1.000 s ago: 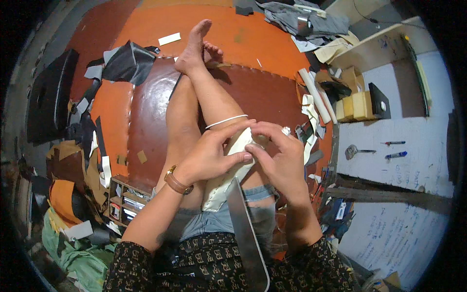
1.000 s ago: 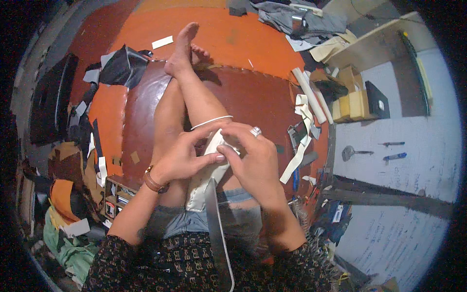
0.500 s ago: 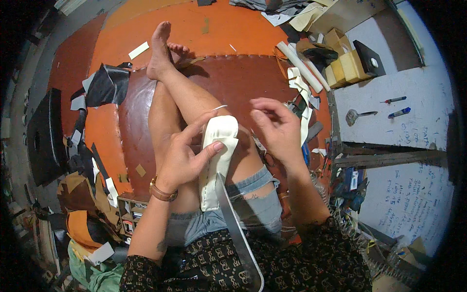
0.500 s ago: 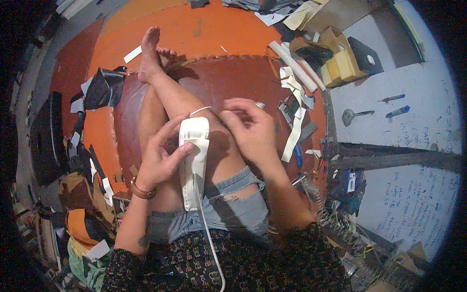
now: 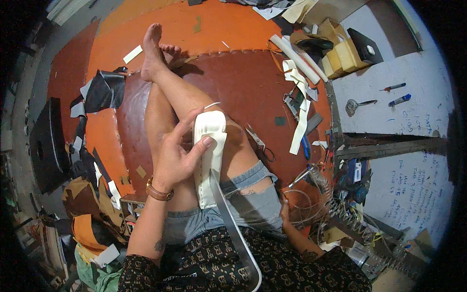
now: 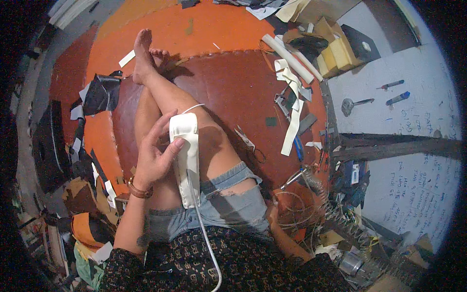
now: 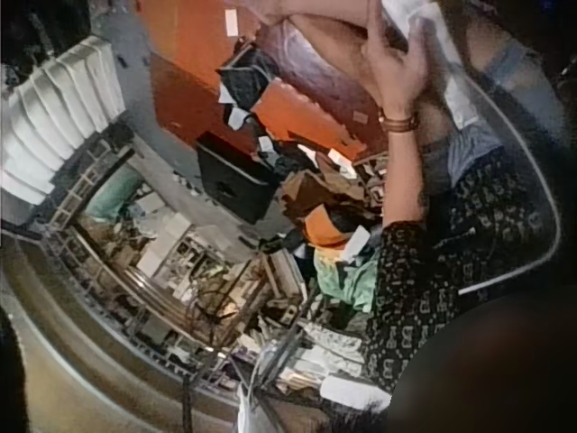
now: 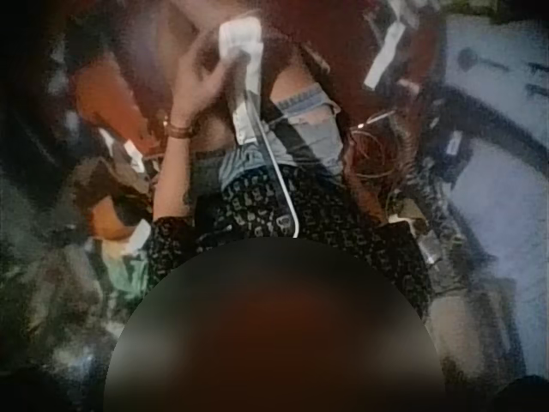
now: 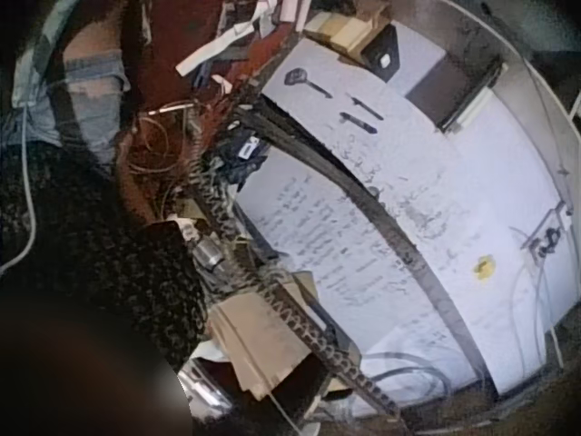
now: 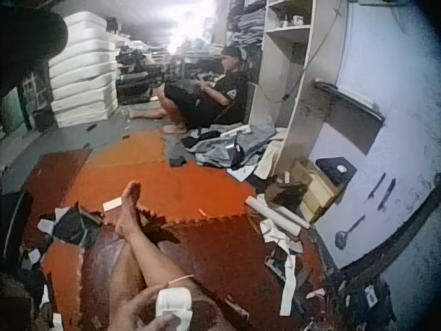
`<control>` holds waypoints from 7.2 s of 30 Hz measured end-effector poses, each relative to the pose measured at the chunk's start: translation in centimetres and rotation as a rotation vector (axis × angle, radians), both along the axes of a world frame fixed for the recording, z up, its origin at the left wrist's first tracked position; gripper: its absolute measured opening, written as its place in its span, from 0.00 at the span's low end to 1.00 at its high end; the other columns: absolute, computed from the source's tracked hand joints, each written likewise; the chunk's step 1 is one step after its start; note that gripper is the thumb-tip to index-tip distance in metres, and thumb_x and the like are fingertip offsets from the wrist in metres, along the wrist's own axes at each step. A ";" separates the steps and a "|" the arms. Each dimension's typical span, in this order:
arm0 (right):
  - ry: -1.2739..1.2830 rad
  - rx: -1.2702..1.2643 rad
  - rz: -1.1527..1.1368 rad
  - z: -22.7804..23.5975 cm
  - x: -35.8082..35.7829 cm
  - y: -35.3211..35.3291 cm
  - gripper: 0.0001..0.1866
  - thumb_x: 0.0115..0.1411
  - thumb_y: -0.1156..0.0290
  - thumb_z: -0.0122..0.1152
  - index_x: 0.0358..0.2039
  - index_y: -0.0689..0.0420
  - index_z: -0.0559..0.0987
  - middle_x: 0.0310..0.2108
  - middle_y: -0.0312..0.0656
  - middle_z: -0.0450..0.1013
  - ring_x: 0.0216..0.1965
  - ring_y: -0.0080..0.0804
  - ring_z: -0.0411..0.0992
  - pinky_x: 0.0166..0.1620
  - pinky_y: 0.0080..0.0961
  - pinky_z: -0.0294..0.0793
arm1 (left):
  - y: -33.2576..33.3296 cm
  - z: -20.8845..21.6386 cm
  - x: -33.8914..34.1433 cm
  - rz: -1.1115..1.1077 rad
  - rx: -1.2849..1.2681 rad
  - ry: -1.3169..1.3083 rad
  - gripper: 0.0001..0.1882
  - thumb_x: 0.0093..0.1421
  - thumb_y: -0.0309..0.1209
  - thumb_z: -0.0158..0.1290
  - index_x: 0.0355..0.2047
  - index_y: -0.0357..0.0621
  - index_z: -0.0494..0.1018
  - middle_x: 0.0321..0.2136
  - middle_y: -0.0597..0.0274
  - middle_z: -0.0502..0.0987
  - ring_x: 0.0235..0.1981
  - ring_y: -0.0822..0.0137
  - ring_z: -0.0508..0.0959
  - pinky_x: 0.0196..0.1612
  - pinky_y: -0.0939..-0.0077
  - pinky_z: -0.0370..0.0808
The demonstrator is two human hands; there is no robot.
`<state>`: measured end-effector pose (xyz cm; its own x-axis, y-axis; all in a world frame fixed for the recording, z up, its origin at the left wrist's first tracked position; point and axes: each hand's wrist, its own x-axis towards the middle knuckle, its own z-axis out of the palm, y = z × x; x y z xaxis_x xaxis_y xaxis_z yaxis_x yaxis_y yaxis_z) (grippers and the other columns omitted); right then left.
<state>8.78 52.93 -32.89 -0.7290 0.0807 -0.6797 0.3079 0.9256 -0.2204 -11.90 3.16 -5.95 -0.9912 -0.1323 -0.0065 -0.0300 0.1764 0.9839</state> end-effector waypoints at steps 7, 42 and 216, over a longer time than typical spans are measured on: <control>0.233 0.184 0.052 -4.9 8.0 7.4 0.43 0.63 0.72 0.61 0.77 0.55 0.57 0.58 0.67 0.74 0.56 0.68 0.73 0.56 0.53 0.74 | 0.2 -0.7 -0.1 0.018 0.025 0.021 0.31 0.66 0.28 0.64 0.69 0.38 0.69 0.53 0.51 0.84 0.52 0.65 0.84 0.55 0.69 0.81; 0.554 -0.438 0.606 34.2 -22.7 -15.9 0.23 0.58 0.63 0.75 0.52 0.60 0.84 0.39 0.45 0.85 0.39 0.40 0.84 0.44 0.35 0.80 | 0.8 -1.8 -0.1 0.045 -0.367 0.277 0.34 0.67 0.39 0.62 0.70 0.42 0.66 0.56 0.41 0.81 0.52 0.46 0.84 0.56 0.57 0.81; 0.539 -0.441 1.060 38.1 -29.8 -23.3 0.33 0.46 0.59 0.77 0.56 0.50 0.84 0.35 0.41 0.86 0.26 0.39 0.78 0.36 0.34 0.69 | 2.4 -1.5 -0.5 0.164 -0.227 0.236 0.32 0.60 0.37 0.66 0.64 0.48 0.72 0.57 0.47 0.80 0.53 0.46 0.84 0.53 0.55 0.84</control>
<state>-20.99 29.59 5.26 -0.4890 -0.8668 -0.0982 -0.7609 0.4789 -0.4378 -12.36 5.59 -7.46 -0.9272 -0.2620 0.2677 0.1471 0.4024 0.9036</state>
